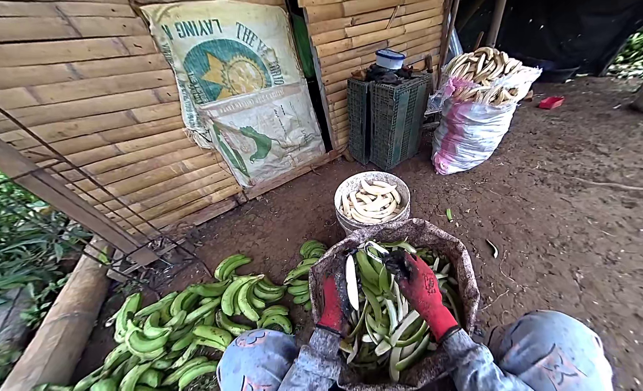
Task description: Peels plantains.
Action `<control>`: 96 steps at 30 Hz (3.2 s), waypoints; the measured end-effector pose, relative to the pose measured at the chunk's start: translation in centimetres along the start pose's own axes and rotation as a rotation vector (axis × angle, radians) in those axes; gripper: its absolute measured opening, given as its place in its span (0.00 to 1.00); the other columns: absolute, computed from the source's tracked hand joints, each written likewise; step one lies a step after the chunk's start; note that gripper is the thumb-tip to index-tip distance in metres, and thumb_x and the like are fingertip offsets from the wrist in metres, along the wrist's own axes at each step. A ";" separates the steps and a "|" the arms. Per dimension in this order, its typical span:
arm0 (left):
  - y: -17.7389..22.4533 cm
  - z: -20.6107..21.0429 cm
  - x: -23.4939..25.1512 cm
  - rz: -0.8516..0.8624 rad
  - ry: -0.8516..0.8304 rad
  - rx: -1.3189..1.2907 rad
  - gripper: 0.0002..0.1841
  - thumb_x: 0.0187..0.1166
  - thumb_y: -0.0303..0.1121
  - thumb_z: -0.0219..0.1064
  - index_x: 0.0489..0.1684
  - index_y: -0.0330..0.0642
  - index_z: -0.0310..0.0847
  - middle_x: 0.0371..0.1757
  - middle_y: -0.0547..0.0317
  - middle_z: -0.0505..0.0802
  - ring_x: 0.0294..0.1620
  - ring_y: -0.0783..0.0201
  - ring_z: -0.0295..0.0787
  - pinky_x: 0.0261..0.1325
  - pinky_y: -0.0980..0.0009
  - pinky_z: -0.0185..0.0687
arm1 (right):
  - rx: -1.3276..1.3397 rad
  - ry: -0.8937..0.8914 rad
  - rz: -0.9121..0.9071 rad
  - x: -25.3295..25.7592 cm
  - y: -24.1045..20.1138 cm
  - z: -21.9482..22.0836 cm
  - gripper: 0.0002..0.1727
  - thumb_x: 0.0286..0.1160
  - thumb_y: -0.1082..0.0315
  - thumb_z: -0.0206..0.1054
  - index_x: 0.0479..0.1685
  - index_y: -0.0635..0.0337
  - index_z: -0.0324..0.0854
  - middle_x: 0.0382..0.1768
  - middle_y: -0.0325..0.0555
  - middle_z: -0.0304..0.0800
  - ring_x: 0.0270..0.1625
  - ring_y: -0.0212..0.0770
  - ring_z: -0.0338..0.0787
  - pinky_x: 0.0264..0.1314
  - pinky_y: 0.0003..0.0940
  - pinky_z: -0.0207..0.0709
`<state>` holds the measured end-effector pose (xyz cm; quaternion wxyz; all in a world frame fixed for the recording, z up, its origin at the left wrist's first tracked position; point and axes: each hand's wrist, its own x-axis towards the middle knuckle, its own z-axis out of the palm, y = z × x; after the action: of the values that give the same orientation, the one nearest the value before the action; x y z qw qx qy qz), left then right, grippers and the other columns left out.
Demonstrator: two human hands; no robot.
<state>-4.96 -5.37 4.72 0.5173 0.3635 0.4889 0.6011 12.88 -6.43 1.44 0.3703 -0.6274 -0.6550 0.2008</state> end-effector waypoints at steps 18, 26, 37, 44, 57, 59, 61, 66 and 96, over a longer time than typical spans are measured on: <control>-5.9 2.4 6.0 -0.182 -0.204 1.309 0.43 0.80 0.52 0.68 0.86 0.29 0.58 0.79 0.33 0.78 0.81 0.41 0.75 0.82 0.44 0.68 | 0.142 0.001 0.050 -0.5 0.4 -1.8 0.26 0.80 0.50 0.66 0.70 0.58 0.82 0.57 0.53 0.91 0.59 0.48 0.90 0.67 0.47 0.81; -6.1 2.0 2.9 0.006 0.005 0.683 0.36 0.79 0.38 0.73 0.82 0.27 0.65 0.75 0.32 0.81 0.78 0.46 0.78 0.83 0.53 0.68 | 0.149 -0.370 0.312 -2.5 0.1 -2.0 0.24 0.93 0.52 0.50 0.71 0.62 0.76 0.46 0.56 0.89 0.45 0.51 0.91 0.55 0.52 0.81; -9.8 2.4 1.2 -0.056 0.239 0.213 0.31 0.80 0.30 0.71 0.80 0.30 0.64 0.68 0.33 0.83 0.64 0.48 0.86 0.66 0.52 0.84 | -0.152 -0.606 0.422 -3.8 -0.1 1.1 0.26 0.93 0.51 0.46 0.74 0.64 0.71 0.63 0.62 0.87 0.69 0.57 0.87 0.72 0.55 0.76; -10.2 3.0 -0.3 0.062 0.300 0.307 0.36 0.78 0.27 0.72 0.84 0.27 0.58 0.77 0.32 0.78 0.77 0.50 0.77 0.80 0.58 0.71 | -0.166 -0.639 0.436 -2.1 0.2 1.9 0.27 0.92 0.51 0.49 0.75 0.64 0.71 0.66 0.62 0.85 0.72 0.56 0.85 0.74 0.56 0.76; -9.0 4.0 0.7 0.105 0.269 0.401 0.38 0.79 0.26 0.71 0.86 0.25 0.53 0.77 0.30 0.77 0.77 0.47 0.76 0.82 0.58 0.69 | -0.106 -0.546 0.378 -1.5 -0.7 1.4 0.28 0.91 0.55 0.52 0.79 0.66 0.67 0.66 0.61 0.86 0.72 0.55 0.86 0.76 0.54 0.75; -8.9 4.2 1.4 0.080 0.284 0.363 0.38 0.78 0.26 0.72 0.86 0.25 0.53 0.76 0.30 0.78 0.76 0.48 0.77 0.81 0.58 0.70 | -0.107 -0.543 0.385 -1.5 -0.7 1.1 0.26 0.91 0.55 0.51 0.75 0.65 0.70 0.63 0.61 0.87 0.70 0.55 0.87 0.74 0.54 0.76; -9.6 3.9 1.6 0.063 0.287 0.334 0.37 0.77 0.25 0.72 0.85 0.25 0.55 0.75 0.30 0.78 0.75 0.47 0.78 0.79 0.58 0.71 | -0.108 -0.563 0.400 -1.4 -0.2 1.6 0.26 0.92 0.53 0.49 0.74 0.65 0.70 0.63 0.61 0.87 0.70 0.56 0.87 0.73 0.54 0.77; -10.3 3.5 0.0 0.060 0.305 0.315 0.37 0.77 0.23 0.71 0.84 0.25 0.55 0.75 0.31 0.78 0.75 0.49 0.77 0.79 0.60 0.72 | -0.214 -0.624 0.421 -1.2 0.8 3.2 0.28 0.88 0.55 0.54 0.79 0.65 0.66 0.66 0.62 0.86 0.72 0.58 0.86 0.73 0.58 0.77; 0.3 -1.6 0.4 0.027 -0.117 -0.067 0.19 0.94 0.33 0.43 0.61 0.30 0.79 0.40 0.49 0.91 0.33 0.63 0.89 0.39 0.68 0.89 | -0.099 -0.408 -0.284 -2.3 -3.8 -3.5 0.23 0.78 0.59 0.66 0.70 0.56 0.82 0.60 0.58 0.88 0.60 0.57 0.90 0.63 0.55 0.81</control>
<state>-6.62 -5.27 4.54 0.5485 0.3872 0.4325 0.6019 12.75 -9.92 5.95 0.2237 -0.4927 -0.8069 0.2371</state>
